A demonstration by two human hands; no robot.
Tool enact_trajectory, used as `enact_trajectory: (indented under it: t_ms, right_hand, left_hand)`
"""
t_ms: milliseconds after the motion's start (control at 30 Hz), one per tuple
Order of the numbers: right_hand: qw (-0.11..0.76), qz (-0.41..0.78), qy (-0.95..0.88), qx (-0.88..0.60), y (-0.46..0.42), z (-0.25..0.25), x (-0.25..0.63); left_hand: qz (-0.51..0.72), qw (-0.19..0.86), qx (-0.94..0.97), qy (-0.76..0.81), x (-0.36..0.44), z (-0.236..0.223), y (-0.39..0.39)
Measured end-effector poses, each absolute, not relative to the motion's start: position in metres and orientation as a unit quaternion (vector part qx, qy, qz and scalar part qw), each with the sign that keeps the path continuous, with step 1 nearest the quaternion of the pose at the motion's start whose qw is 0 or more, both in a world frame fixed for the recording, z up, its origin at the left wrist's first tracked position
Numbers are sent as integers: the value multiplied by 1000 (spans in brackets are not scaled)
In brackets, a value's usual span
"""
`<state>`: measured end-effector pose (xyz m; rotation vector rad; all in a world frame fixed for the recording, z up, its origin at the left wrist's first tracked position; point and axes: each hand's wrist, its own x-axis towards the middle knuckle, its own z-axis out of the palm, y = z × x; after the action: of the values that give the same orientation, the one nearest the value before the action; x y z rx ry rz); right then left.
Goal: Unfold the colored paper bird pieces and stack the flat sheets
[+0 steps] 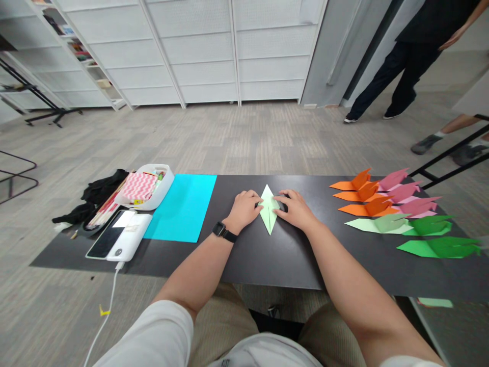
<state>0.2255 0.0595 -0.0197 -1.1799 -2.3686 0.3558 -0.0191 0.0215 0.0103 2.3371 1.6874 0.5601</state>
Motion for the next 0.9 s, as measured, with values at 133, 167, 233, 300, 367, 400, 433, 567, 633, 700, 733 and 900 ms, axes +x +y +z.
enact_trajectory:
  t_ms: [133,167,233,300,367,400,433,567,633,700,733,900]
  right_hand:
    - [242,119,-848,-456,64,-28,226]
    - [245,119,-847,-456,64,-29,225]
    - [252,123,-845,-456,65,-29,224]
    - [257,129,-841,-459,66,-28,223]
    - [262,133,-839,-458,66,-27,221]
    - [265,133,-839,-457,66,-27,221]
    - [268,132,-839,-454,66,-26,220]
    - [283,120,-840,-447,64,-24,215]
    - [285,113,-839,-449,63,-23,212]
    - [285,106,-840,-451,63,-22,210]
    - [284,102,-840,-450,63,-22,209]
    - [271,87,-850,-443,62,-16,209]
  left_hand:
    - [207,116,783,575,-18,9,23]
    - [212,118,781,575,-18,9,23]
    - [221,123,780,573,-17,8,24]
    - [229,132,781,566,-17,8,24]
    - [237,142,779,563,-16,8,24]
    - [239,146,777,564,-16,8,25]
    - [241,148,775,566,-15,8,25]
    - [228,138,781,565,-12,8,25]
    - [219,123,790,560,-11,8,26]
    - [215,108,796,555,-11,7,27]
    - [213,102,800,552,-11,7,27]
    - [200,97,816,533,-14,9,27]
